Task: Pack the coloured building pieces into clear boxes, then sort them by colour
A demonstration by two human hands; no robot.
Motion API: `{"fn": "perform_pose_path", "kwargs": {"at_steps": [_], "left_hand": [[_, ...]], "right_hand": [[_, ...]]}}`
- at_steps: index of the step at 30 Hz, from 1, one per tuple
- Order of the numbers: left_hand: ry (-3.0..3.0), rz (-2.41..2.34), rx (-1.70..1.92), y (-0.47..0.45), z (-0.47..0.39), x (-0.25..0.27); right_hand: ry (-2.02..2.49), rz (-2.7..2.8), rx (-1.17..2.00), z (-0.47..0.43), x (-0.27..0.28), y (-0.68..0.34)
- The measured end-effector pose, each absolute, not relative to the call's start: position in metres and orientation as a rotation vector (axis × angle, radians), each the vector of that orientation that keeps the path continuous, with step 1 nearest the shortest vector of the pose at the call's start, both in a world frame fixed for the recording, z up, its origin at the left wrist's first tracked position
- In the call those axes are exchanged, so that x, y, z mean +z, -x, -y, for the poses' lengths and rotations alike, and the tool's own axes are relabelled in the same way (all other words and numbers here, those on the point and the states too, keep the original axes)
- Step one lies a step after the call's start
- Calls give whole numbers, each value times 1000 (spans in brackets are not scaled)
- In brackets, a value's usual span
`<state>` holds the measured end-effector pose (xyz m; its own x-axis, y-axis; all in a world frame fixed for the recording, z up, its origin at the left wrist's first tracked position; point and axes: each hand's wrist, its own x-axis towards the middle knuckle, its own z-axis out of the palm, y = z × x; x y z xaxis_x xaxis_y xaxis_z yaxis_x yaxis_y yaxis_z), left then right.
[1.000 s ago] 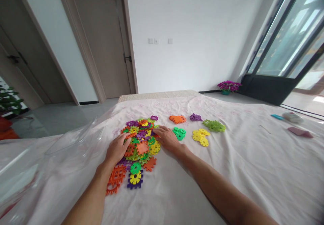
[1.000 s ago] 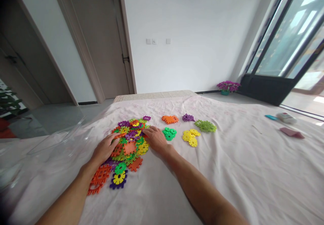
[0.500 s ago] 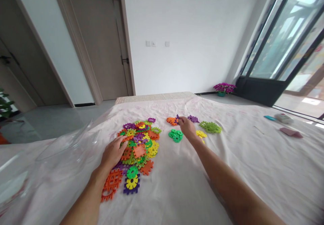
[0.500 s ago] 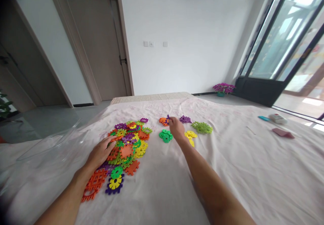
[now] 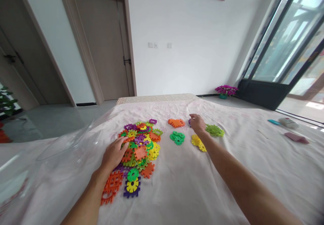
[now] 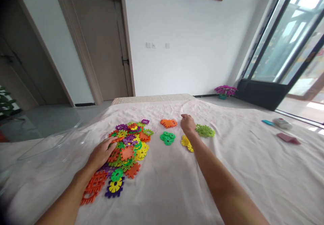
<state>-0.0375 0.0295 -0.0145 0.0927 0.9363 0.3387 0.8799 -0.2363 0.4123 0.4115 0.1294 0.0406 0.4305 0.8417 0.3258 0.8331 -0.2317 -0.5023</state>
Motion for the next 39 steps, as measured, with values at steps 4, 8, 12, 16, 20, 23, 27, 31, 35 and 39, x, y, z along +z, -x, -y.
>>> {"fn": "perform_pose_path", "kwargs": {"at_steps": [4, 8, 12, 16, 20, 23, 27, 31, 35, 39], "left_hand": [[-2236, -1870, 850, 37, -30, -14], [-2226, -1878, 854, 36, -28, -11], [-2225, -1884, 860, 34, -26, -7], [-2224, -1887, 843, 32, -24, -4], [-2219, -1886, 845, 32, -24, -4], [-2214, -1882, 857, 33, -25, -6], [-2219, -1895, 832, 34, -26, -8], [-2225, -1891, 826, 35, -27, -9], [-2227, -1883, 827, 35, -28, -9], [-2227, -1874, 834, 36, -28, -10]], "right_hand": [[1853, 1955, -27, -139, 36, -347], [1695, 2304, 16, -151, 29, -286], [1647, 2422, 51, -166, 24, -249], [1685, 2455, 86, -177, 21, -235], [1746, 2370, 83, -177, 18, -238], [1793, 2232, 63, -171, 19, -251], [1879, 1985, 25, -164, 26, -291], [2012, 1726, 6, -161, 39, -353], [2134, 1554, -9, -152, 48, -408], [2145, 1509, -95, -141, 45, -427]]}}
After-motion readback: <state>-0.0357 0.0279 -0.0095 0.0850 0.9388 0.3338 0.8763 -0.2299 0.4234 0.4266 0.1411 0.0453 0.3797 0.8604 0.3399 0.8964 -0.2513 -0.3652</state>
